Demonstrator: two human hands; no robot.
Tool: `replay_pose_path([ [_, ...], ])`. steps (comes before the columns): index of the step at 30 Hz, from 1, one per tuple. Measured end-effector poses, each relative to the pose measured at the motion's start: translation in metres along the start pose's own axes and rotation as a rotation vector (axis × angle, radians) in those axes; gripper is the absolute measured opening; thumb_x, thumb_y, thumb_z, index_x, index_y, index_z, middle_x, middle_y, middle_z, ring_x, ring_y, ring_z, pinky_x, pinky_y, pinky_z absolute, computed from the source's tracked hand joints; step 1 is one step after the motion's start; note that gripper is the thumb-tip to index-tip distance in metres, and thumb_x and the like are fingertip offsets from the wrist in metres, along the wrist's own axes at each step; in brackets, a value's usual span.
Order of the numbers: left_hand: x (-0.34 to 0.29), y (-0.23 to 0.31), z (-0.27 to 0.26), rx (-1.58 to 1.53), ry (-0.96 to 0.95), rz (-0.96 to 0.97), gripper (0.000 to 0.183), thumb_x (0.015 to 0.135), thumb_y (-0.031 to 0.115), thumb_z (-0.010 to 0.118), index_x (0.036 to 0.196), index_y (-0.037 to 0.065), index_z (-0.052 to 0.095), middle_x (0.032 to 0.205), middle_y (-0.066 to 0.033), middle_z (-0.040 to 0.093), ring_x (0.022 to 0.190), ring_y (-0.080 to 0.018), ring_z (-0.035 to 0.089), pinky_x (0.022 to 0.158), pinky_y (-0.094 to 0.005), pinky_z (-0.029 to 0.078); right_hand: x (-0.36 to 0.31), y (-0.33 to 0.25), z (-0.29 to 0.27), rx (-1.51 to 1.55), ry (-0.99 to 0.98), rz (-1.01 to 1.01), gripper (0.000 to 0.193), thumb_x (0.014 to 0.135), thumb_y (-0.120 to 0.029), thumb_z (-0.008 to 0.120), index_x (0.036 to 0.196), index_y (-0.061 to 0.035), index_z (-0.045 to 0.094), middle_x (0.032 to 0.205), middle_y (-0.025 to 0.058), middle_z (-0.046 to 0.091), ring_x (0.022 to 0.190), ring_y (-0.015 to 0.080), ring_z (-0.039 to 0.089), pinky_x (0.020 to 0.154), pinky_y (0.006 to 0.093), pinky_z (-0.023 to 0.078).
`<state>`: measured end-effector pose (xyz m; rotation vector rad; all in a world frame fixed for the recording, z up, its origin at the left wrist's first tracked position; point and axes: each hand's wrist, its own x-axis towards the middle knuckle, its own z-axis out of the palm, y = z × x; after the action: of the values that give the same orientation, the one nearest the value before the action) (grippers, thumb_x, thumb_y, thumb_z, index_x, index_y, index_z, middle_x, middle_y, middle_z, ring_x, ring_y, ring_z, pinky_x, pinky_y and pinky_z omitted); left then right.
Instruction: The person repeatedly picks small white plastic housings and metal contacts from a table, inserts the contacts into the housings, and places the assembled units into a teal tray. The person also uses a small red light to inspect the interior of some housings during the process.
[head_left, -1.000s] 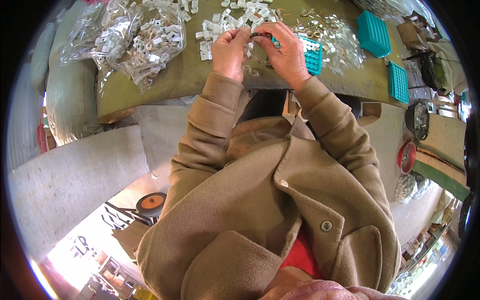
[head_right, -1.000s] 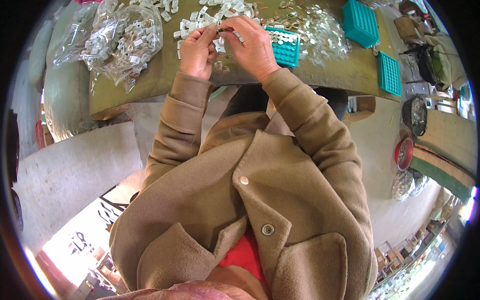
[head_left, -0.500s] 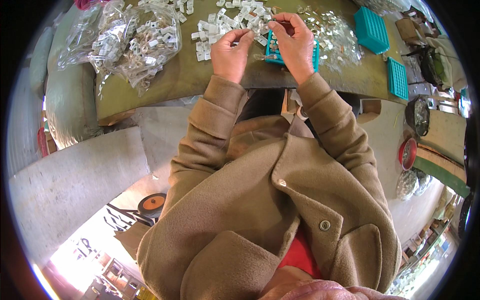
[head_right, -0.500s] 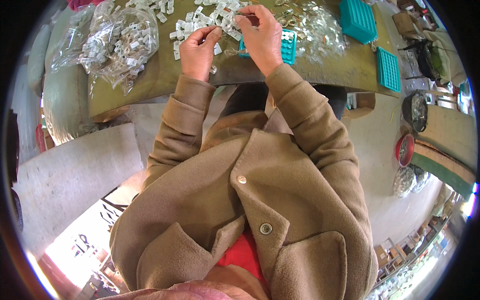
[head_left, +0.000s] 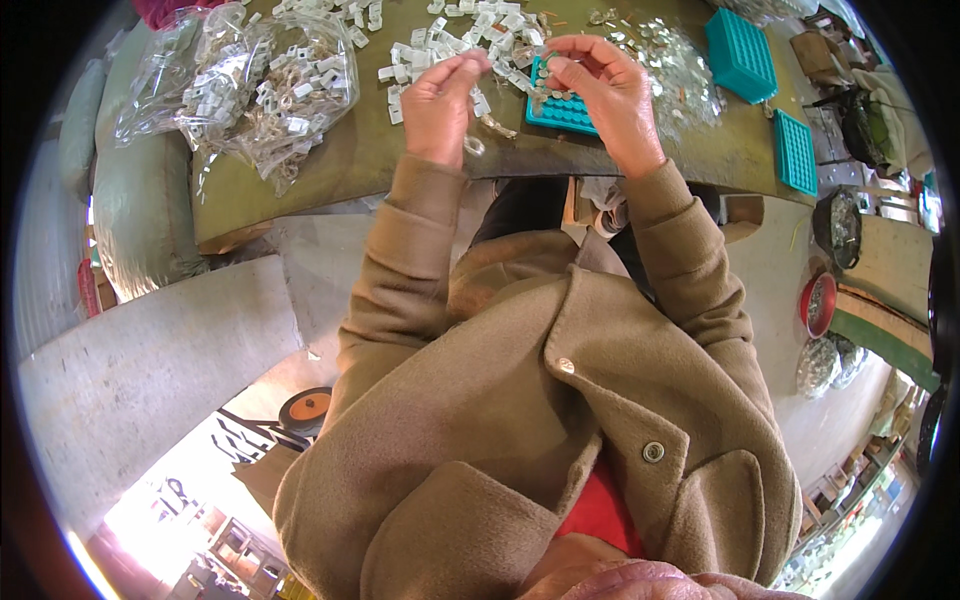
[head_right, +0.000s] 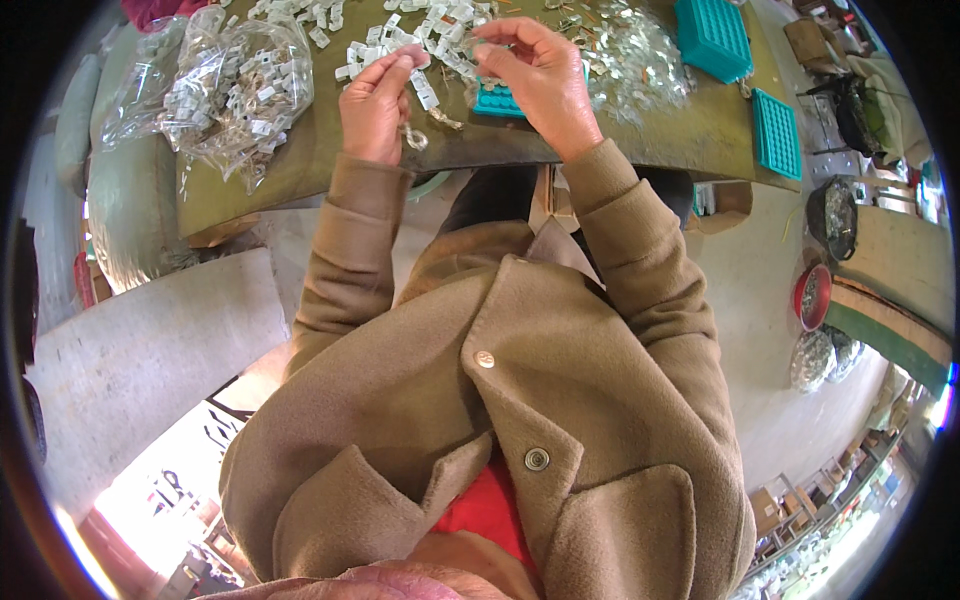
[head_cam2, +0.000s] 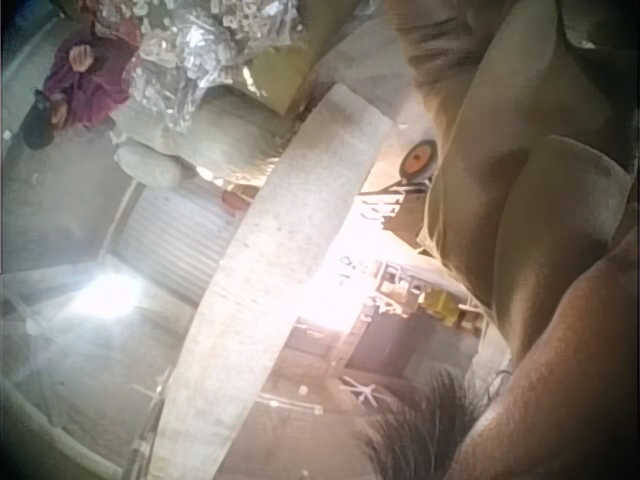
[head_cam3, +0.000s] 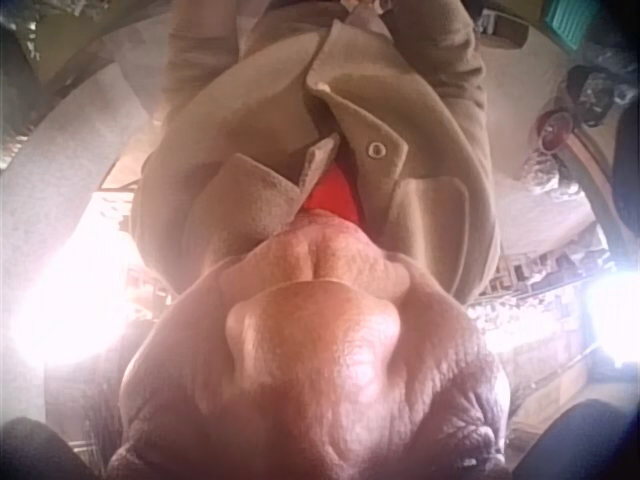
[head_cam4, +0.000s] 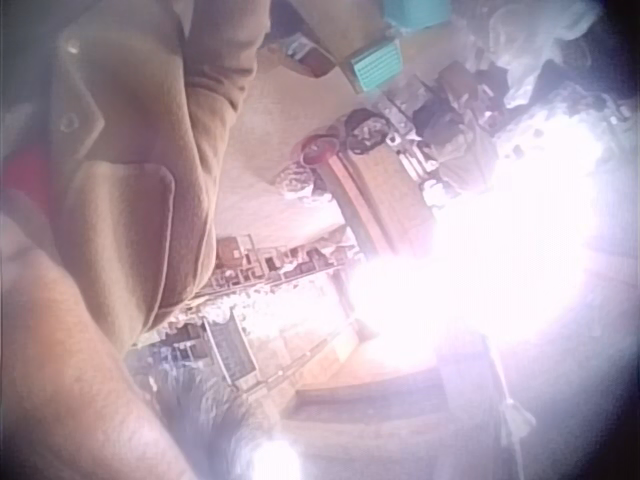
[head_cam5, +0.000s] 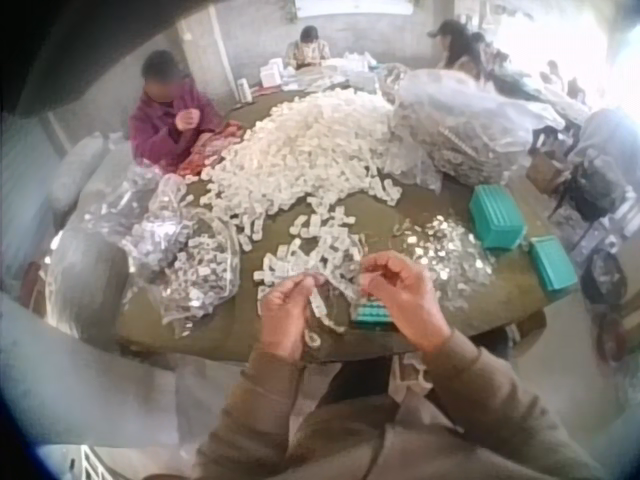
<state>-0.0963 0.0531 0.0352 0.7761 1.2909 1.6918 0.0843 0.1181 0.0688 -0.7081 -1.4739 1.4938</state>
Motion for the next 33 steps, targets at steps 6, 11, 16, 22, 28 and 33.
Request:
replay_pose_path([
  [6,-0.036,0.032,0.020,-0.059,-0.256,-0.344,0.024,0.091,0.015,0.068,0.112,0.002,0.065,0.081,-0.0001,0.066,0.054,-0.0008,0.047,0.042,-0.0161,0.033,-0.011,-0.011,0.000,-0.084,-0.157,0.065,0.017,0.091,-0.013,0.068,0.105,-0.0038,0.069,0.086,-0.0009,0.066,0.072,0.0049,0.058,0.064,0.0202,0.050],
  [11,-0.041,0.030,0.019,-0.188,-0.203,-0.492,0.012,0.094,0.014,0.063,0.103,0.007,0.062,0.069,0.0035,0.056,0.049,-0.0003,0.040,0.039,-0.0150,0.028,-0.017,-0.009,-0.001,-0.109,-0.135,0.089,0.016,0.089,-0.013,0.069,0.104,-0.0068,0.070,0.080,-0.0035,0.063,0.066,0.0023,0.053,0.055,0.0198,0.043],
  [16,-0.051,0.021,0.025,-0.184,-0.120,-0.439,0.011,0.093,0.013,0.064,0.102,0.008,0.062,0.062,0.0048,0.052,0.046,-0.0015,0.040,0.040,-0.0158,0.028,-0.029,0.001,0.016,-0.133,0.067,-0.061,0.014,0.088,-0.012,0.070,0.099,-0.0049,0.069,0.075,-0.0043,0.061,0.063,0.0016,0.050,0.055,0.0190,0.043],
  [22,-0.062,0.010,0.034,-0.007,-0.009,-0.196,0.011,0.089,0.008,0.065,0.099,0.004,0.063,0.068,0.0018,0.060,0.052,-0.0022,0.050,0.041,-0.0177,0.033,-0.036,0.012,0.016,0.147,-0.006,0.346,0.015,0.087,-0.013,0.072,0.097,-0.0038,0.065,0.072,-0.0036,0.058,0.059,0.0029,0.048,0.051,0.0181,0.037],
  [28,-0.067,0.009,0.030,0.063,0.016,-0.155,0.009,0.089,0.006,0.066,0.097,0.003,0.063,0.072,0.0011,0.063,0.054,-0.0024,0.051,0.043,-0.0176,0.035,-0.037,0.024,0.016,0.335,-0.044,0.393,0.012,0.087,-0.010,0.071,0.096,-0.0049,0.065,0.076,-0.0030,0.059,0.062,0.0044,0.049,0.054,0.0192,0.040],
  [33,-0.064,0.015,0.019,-0.028,-0.037,-0.288,0.007,0.086,0.005,0.068,0.093,0.003,0.067,0.080,0.0012,0.064,0.063,-0.0022,0.051,0.051,-0.0171,0.036,-0.040,0.023,0.015,0.433,-0.091,0.433,0.009,0.090,-0.009,0.068,0.095,-0.0066,0.061,0.081,-0.0015,0.060,0.066,0.0061,0.056,0.057,0.0204,0.048],
])
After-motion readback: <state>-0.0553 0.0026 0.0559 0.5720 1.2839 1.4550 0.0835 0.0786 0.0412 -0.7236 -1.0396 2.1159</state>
